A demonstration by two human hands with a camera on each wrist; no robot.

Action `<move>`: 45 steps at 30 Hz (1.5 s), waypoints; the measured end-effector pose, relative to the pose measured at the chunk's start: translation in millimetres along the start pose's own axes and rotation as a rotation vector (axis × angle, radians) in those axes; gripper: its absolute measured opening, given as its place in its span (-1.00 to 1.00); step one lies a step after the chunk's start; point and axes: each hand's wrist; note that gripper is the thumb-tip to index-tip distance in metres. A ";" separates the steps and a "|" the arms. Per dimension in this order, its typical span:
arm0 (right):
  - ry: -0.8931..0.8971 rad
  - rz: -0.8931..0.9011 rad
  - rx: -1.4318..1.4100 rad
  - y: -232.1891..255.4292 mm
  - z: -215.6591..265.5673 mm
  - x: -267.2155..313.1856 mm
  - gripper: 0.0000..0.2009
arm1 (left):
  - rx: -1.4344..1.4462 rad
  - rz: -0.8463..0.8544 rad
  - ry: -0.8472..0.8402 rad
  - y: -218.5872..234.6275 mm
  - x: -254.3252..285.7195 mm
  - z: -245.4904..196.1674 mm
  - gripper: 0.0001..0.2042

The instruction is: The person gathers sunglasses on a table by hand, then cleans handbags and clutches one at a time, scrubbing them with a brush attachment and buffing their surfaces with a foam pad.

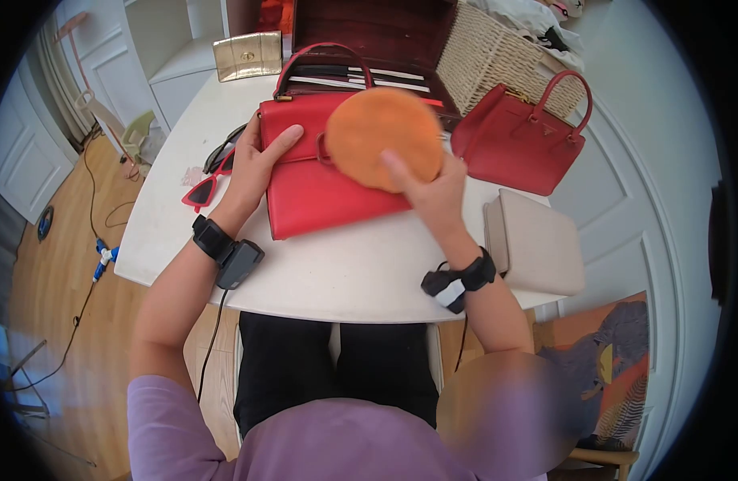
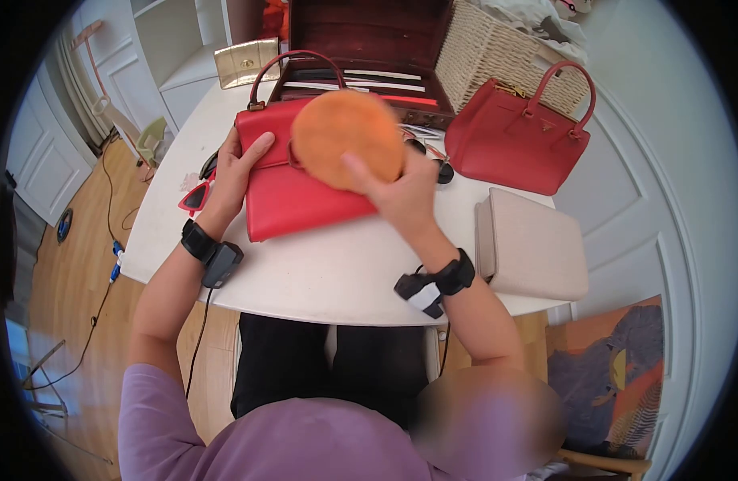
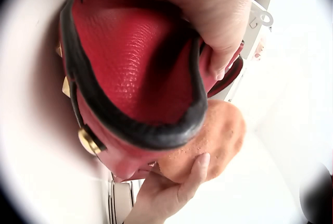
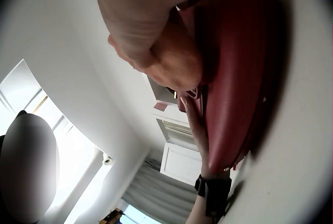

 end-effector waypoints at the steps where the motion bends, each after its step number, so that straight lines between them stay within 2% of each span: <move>1: -0.067 -0.088 -0.098 6.4 -3.4 -7.4 -0.70 | 0.012 -0.012 0.018 0.2 -0.7 0.1 -0.47; 2: -0.067 -0.089 -0.098 13.5 -7.8 -15.2 -0.70 | 0.025 -0.025 0.036 0.2 -0.8 0.1 -0.47; 4: 0.024 -0.379 -0.187 24.3 -11.5 -25.5 -0.64 | 0.024 -0.018 0.032 0.4 -0.6 0.0 -0.47; 8: 0.077 -0.361 -0.283 13.2 -1.2 -9.4 -0.60 | -0.004 -0.010 -0.002 -0.6 -0.4 -1.0 -0.49; 10: 0.262 0.046 0.044 2.8 -6.5 -0.7 -0.63 | -0.010 -0.013 -0.003 -1.0 0.5 -1.5 -0.49; 12: 0.202 -0.019 0.000 -2.5 -13.1 -3.1 -0.64 | -0.023 -0.007 0.002 0.6 -0.3 -1.2 -0.50; 14: 0.038 -0.251 -0.134 5.1 -18.3 -11.9 -0.65 | -0.006 -0.030 -0.009 1.7 -2.7 2.1 -0.51; 15: 0.127 -0.358 0.045 11.7 -27.4 -17.5 -0.64 | -0.002 -0.032 -0.008 2.0 -3.1 3.4 -0.51; 16: 0.127 -0.357 0.046 15.2 -27.9 -18.6 -0.64 | 0.011 -0.042 0.006 2.3 -3.5 4.1 -0.50; 18: 0.242 -0.409 0.190 19.3 -26.5 -18.8 -0.61 | 0.020 -0.047 0.023 2.7 -3.5 4.5 -0.50; 20: 0.553 -0.264 0.365 12.6 -16.0 -13.1 -0.56 | -0.005 -0.050 0.001 2.8 -4.3 5.2 -0.50; 22: 0.642 -0.016 0.419 3.2 -4.6 -7.4 -0.48 | -0.002 -0.039 -0.012 1.2 -4.1 2.7 -0.49; 25: 0.623 0.092 0.435 -5.0 -8.8 -4.0 -0.46 | 0.032 -0.042 0.014 5.2 -4.0 5.3 -0.49; 27: 0.527 -0.044 0.491 0.1 -21.2 -9.7 -0.46 | 0.069 -0.055 0.044 7.6 -5.1 9.1 -0.49; 28: 0.528 -0.043 0.492 2.1 -24.7 -11.4 -0.46 | 0.088 -0.064 0.056 8.0 -5.2 9.4 -0.49; 30: 0.390 -0.089 0.462 7.2 -31.1 -12.9 -0.45 | 0.108 -0.067 0.068 7.4 -5.5 11.1 -0.49; 31: 0.361 -0.012 0.483 9.3 -26.2 -15.0 -0.54 | 0.105 -0.075 0.064 5.1 -4.6 8.1 -0.49; 35: 0.402 0.053 0.477 -0.1 -11.6 -9.6 -0.56 | 0.073 -0.055 0.044 4.1 -2.9 5.3 -0.49; 38: 0.377 0.167 0.388 1.1 -23.8 -9.4 -0.47 | 0.037 -0.053 0.022 4.4 -2.5 2.7 -0.49; 40: 0.365 0.063 0.355 1.7 -27.7 -11.7 -0.31 | 0.026 -0.052 0.018 4.0 -1.2 2.6 -0.49; 41: 0.360 0.060 0.352 0.7 -28.8 -12.3 -0.31 | 0.027 -0.053 0.008 3.4 -1.0 2.7 -0.49; 43: 0.184 0.026 0.011 -1.4 -27.8 -12.8 -0.15 | 0.026 -0.046 0.001 2.3 -1.3 2.4 -0.49; 44: 0.182 0.022 0.013 -2.4 -25.6 -11.2 -0.15 | 0.017 -0.038 -0.009 2.6 -1.4 2.1 -0.50; 45: 0.162 0.073 -0.179 -4.3 -21.7 -8.0 -0.09 | 0.007 -0.030 -0.019 3.0 -1.6 1.8 -0.50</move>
Point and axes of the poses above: each hand's wrist, its own x-axis away from the middle knuckle, its own y-axis out of the back of the hand, z = x × y, and after that the axes turned 4 degrees about z, right-handed
